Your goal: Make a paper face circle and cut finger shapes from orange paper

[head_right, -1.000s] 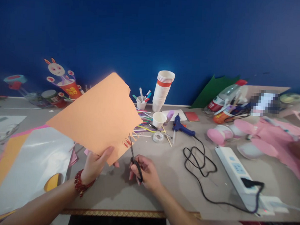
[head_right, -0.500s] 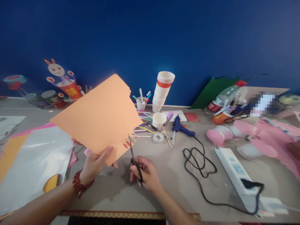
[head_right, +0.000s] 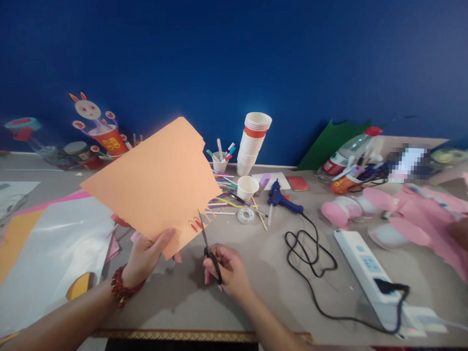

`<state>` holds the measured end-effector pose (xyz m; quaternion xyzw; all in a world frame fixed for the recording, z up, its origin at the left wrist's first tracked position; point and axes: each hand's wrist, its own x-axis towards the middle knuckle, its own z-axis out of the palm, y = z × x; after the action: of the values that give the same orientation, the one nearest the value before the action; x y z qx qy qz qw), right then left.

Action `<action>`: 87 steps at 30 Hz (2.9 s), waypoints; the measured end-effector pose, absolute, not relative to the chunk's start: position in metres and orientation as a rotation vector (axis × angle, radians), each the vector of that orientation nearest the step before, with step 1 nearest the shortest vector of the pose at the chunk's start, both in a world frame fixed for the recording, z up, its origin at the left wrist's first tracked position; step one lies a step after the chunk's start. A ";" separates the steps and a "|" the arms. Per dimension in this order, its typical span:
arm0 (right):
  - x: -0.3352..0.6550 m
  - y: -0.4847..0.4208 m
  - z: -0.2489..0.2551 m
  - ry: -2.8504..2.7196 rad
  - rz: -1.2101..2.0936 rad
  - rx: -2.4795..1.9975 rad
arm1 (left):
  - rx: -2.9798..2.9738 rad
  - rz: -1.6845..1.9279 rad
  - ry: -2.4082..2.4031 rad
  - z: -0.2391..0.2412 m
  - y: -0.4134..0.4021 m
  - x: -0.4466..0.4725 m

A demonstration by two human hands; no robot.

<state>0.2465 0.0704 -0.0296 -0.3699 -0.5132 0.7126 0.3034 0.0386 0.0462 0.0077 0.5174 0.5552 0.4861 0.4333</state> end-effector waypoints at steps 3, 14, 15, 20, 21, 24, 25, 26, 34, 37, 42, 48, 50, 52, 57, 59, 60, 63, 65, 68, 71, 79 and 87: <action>0.246 0.071 -0.029 -1.379 1.877 -0.976 | 1.319 1.207 1.404 0.010 0.046 0.038; 0.246 0.071 -0.030 -1.381 1.839 -0.938 | 1.379 1.205 1.417 0.022 0.047 0.037; 0.246 0.071 -0.030 -1.389 1.832 -0.943 | 1.375 1.206 1.413 0.023 0.047 0.037; 0.246 0.072 -0.028 -1.388 1.840 -0.964 | 1.330 1.182 1.406 0.021 0.046 0.033; 0.247 0.072 -0.029 -1.386 1.850 -0.964 | 1.321 1.169 1.404 0.019 0.047 0.032; 0.247 0.073 -0.031 -1.389 1.861 -0.967 | 1.295 1.155 1.392 0.015 0.047 0.031; 0.248 0.073 -0.031 -1.395 1.861 -0.968 | 1.290 1.156 1.387 0.015 0.048 0.030; 0.248 0.073 -0.031 -1.401 1.858 -0.970 | 1.288 1.158 1.384 0.015 0.048 0.030; 0.251 0.075 -0.027 -1.460 1.840 -1.001 | 1.292 1.149 1.379 0.021 0.048 0.028; 0.251 0.075 -0.026 -1.469 1.830 -1.012 | 1.292 1.158 1.361 0.021 0.048 0.027; 0.251 0.075 -0.025 -1.465 1.840 -1.013 | 1.281 1.167 1.333 0.022 0.050 0.027; 0.252 0.077 -0.023 -1.462 1.862 -1.016 | 1.255 1.178 1.302 0.022 0.052 0.024; 0.253 0.077 -0.023 -1.458 1.862 -1.016 | 1.234 1.177 1.289 0.022 0.051 0.023; 0.253 0.077 -0.024 -1.459 1.863 -1.017 | 1.220 1.177 1.282 0.023 0.051 0.022; 0.254 0.077 -0.025 -1.478 1.858 -1.025 | 1.216 1.164 1.268 0.025 0.052 0.021; 0.254 0.077 -0.025 -1.484 1.859 -1.034 | 1.206 1.171 1.248 0.024 0.053 0.020; 0.254 0.077 -0.025 -1.486 1.859 -1.040 | 1.195 1.176 1.236 0.023 0.054 0.019; 0.255 0.077 -0.026 -1.489 1.861 -1.055 | 1.169 1.178 1.207 0.022 0.055 0.017; 0.255 0.078 -0.028 -1.491 1.874 -1.063 | 1.171 1.165 1.201 0.021 0.055 0.015; 0.256 0.078 -0.031 -1.494 1.913 -1.083 | 1.185 1.129 1.196 0.020 0.054 0.012; 0.257 0.079 -0.033 -1.486 1.945 -1.089 | 1.187 1.081 1.180 0.019 0.054 0.009; 0.259 0.081 -0.029 -1.555 1.942 -1.061 | 1.164 1.071 1.150 0.021 0.055 0.005; 0.262 0.082 -0.029 -1.600 1.943 -1.033 | 1.161 1.043 1.125 0.018 0.057 -0.001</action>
<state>0.2617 0.0818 -0.0288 -0.3714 -0.5751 0.6983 0.2090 -0.0007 0.0566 0.0185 0.4952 0.4798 0.4445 0.5718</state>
